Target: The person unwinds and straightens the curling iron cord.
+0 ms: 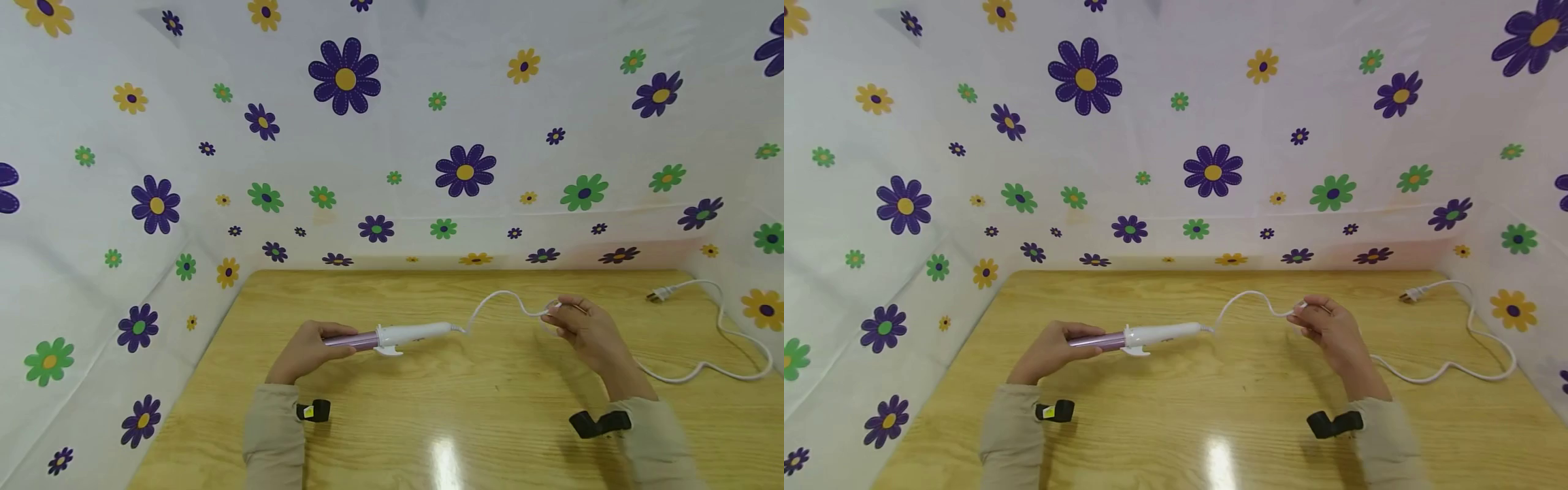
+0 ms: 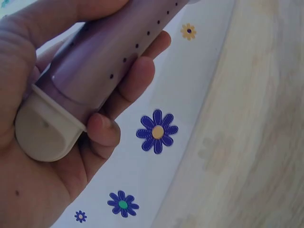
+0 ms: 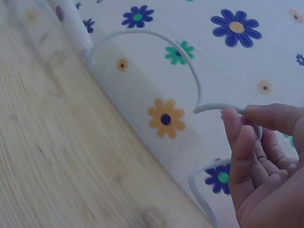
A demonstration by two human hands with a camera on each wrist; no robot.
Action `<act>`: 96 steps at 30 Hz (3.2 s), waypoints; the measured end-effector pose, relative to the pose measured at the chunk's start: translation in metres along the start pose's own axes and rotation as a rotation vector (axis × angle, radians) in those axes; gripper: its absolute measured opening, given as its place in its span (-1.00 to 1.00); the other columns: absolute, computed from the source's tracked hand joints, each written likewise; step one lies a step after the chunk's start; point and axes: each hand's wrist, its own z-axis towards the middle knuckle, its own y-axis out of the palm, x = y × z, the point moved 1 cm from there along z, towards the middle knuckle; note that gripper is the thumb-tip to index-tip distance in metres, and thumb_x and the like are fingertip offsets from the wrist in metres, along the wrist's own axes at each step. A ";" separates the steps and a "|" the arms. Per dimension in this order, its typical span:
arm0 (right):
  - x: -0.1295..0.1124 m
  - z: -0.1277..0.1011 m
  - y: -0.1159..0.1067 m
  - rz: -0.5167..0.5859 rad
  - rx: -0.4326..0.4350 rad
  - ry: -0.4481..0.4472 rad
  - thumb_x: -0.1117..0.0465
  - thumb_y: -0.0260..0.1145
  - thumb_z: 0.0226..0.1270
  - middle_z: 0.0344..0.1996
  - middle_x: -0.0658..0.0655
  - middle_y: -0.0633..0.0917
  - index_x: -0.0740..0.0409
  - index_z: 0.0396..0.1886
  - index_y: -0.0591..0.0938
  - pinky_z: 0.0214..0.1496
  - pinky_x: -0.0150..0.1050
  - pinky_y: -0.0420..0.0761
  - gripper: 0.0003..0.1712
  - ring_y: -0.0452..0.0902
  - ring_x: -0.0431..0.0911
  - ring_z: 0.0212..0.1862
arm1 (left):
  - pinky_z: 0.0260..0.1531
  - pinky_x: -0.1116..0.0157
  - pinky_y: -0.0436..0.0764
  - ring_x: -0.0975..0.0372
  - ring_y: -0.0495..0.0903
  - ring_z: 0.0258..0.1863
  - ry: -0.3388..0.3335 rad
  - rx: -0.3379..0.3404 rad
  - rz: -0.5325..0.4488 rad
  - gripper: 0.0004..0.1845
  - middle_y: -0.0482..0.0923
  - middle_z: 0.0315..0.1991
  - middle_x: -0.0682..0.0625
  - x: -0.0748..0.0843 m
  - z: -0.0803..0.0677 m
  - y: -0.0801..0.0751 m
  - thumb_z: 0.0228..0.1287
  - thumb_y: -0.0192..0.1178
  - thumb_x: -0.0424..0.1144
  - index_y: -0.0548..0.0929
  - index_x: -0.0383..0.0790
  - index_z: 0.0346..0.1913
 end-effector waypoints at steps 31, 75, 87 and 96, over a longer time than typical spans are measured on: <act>0.028 -0.007 -0.041 -0.576 0.089 0.111 0.21 0.26 0.36 -0.44 -0.32 0.65 0.29 -0.01 0.42 -0.33 -0.39 0.57 -0.66 0.56 -0.39 -0.35 | -0.05 0.18 0.47 0.15 0.53 -0.10 -0.057 -0.128 0.088 -0.66 0.64 -0.02 -0.13 -0.048 -0.001 -0.009 0.17 0.36 -0.17 0.66 -0.17 0.01; -0.006 -0.030 -0.114 -1.180 0.006 0.086 0.12 0.22 0.41 -0.27 0.21 0.68 0.50 0.11 0.48 -0.37 -0.31 0.58 -0.49 0.53 -0.25 -0.41 | -0.14 0.20 0.50 0.25 0.51 -0.25 0.120 -0.261 0.349 -0.58 0.63 -0.23 0.04 -0.007 0.018 0.021 0.06 0.41 -0.32 0.64 0.00 0.03; -0.009 -0.038 -0.111 -1.334 0.004 0.050 0.08 0.21 0.41 -0.26 0.22 0.69 0.23 -0.18 0.66 -0.40 -0.28 0.49 -0.71 0.52 -0.19 -0.36 | -0.27 0.18 0.52 0.25 0.58 -0.22 -0.095 -0.083 0.511 -0.56 0.64 -0.22 0.07 -0.028 0.000 -0.008 -0.01 0.46 -0.16 0.64 0.20 -0.01; -0.015 -0.038 -0.119 -1.413 0.072 0.071 -0.05 0.15 0.44 -0.18 0.34 0.66 0.21 -0.15 0.65 -0.38 -0.24 0.39 -0.60 0.48 -0.17 -0.38 | -0.35 0.21 0.49 0.22 0.60 -0.26 -0.179 0.009 0.538 -0.54 0.67 -0.21 0.04 -0.041 -0.014 -0.031 -0.01 0.47 -0.12 0.64 0.18 0.02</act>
